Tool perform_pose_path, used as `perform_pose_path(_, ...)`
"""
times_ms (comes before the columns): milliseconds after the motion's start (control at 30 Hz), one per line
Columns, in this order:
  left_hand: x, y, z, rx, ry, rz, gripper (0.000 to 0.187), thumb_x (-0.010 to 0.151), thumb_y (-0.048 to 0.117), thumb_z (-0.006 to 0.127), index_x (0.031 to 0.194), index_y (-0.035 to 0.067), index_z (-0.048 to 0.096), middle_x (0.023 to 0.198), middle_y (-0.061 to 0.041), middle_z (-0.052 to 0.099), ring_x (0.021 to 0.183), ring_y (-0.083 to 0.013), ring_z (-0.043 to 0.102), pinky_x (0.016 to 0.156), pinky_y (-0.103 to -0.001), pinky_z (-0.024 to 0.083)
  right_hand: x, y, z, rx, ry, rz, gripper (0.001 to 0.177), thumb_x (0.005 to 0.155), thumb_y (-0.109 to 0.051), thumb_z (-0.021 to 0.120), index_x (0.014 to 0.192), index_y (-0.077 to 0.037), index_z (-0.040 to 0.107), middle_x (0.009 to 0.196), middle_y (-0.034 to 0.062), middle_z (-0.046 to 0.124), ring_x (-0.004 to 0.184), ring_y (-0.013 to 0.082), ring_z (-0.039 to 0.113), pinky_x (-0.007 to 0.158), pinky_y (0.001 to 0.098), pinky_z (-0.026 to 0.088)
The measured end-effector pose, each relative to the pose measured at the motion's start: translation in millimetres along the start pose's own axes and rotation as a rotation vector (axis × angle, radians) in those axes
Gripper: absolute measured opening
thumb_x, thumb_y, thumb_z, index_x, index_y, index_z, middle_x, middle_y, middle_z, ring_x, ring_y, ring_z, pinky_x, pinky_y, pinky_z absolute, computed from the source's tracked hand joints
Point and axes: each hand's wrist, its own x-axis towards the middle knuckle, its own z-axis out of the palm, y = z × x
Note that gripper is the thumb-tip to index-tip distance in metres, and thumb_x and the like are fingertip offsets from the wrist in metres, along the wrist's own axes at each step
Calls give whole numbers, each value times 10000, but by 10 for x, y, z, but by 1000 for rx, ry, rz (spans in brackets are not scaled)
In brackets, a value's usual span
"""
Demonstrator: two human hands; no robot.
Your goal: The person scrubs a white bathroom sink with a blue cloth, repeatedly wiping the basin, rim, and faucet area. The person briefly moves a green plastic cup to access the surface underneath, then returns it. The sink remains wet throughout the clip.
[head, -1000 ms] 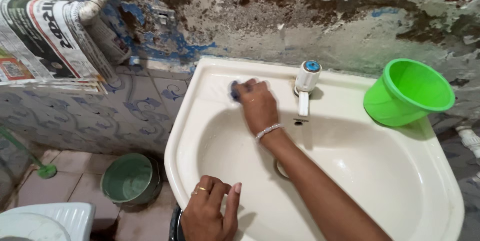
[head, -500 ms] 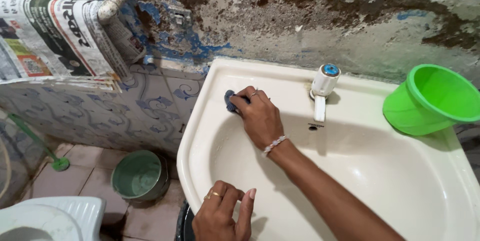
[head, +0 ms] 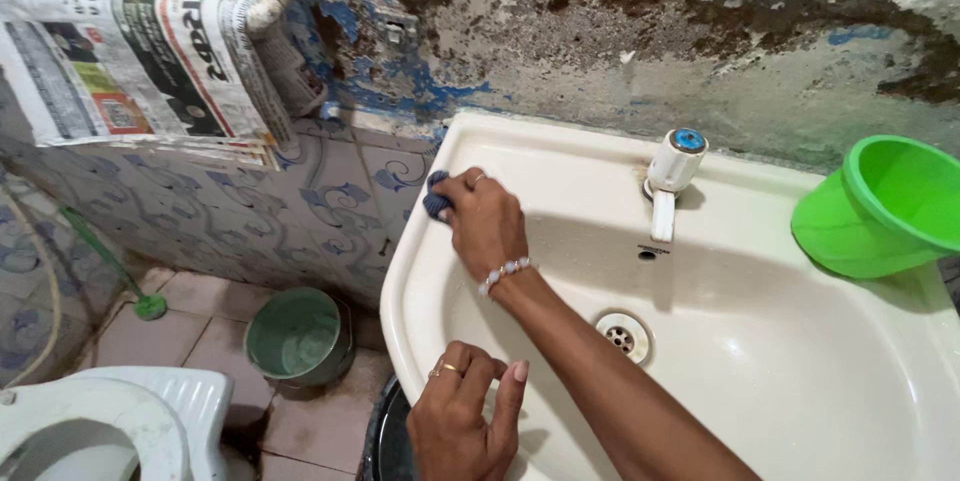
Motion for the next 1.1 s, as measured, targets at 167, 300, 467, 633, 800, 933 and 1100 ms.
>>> perform_pose_path(167, -110, -48, -37, -168, 237, 75, 137, 973, 158, 624, 926, 34, 660, 990, -111, 658, 832, -244, 670, 717, -365, 536, -428, -363, -299, 179, -93, -96, 260, 774, -46, 803, 1021, -124, 779, 1007, 94, 740, 890, 303, 723, 814, 402, 588)
perform_pose_path(300, -95, -55, -144, -389, 539, 67, 116, 1040, 120, 562, 1019, 14, 603, 1084, -137, 588, 917, -229, 603, 823, -348, 529, -765, -579, -484, 271, -186, -131, 294, 738, -53, 809, 1022, -119, 778, 1037, 101, 752, 913, 304, 729, 837, 392, 592)
perform_pose_path(467, 346, -205, -545, -125, 183, 150, 252, 1021, 153, 577, 1214, 9, 650, 1230, -196, 579, 1083, -307, 591, 874, -424, 514, -953, -604, -679, 309, -365, 2, 396, 800, -29, 725, 1189, -87, 684, 1068, 155, 756, 957, 326, 740, 874, 402, 590)
perform_pose_path(633, 421, -261, -454, 197, -251, 568, 486, 938, 252, 648, 1384, 60, 645, 1232, -132, 635, 1149, -339, 587, 946, -519, 426, -1312, -279, -837, 638, -506, 309, 526, 854, -67, 712, 1344, -108, 525, 1286, 155, 671, 1199, 264, 663, 1021, 360, 527)
perform_pose_path(800, 569, -565, -533, 158, -504, 525, 321, 860, 349, 714, 1144, 206, 761, 1148, -42, 695, 1144, -235, 625, 995, -439, 453, -1684, 42, -1264, 430, -396, 344, 400, 852, -118, 740, 1248, -126, 684, 1357, 88, 635, 1238, 244, 660, 1053, 355, 524)
perform_pose_path(933, 964, -772, -469, 156, -431, 725, 193, 842, 302, 727, 989, 211, 811, 1145, -37, 729, 1152, -253, 619, 1013, -461, 418, -1932, 346, -2013, 237, -362, 328, 351, 846, -164, 765, 1193, -120, 731, 1209, 68, 753, 1116, 216, 733, 1001, 349, 563)
perform_pose_path(1100, 939, -645, -387, 307, -195, 667, 249, 856, 313, 714, 1033, 178, 827, 1204, -35, 726, 1157, -275, 634, 937, -483, 462, -2176, 478, -2624, -89, -458, 690, 385, 893, -370, 716, 1237, -198, 736, 1201, 17, 774, 987, 223, 777, 910, 376, 593)
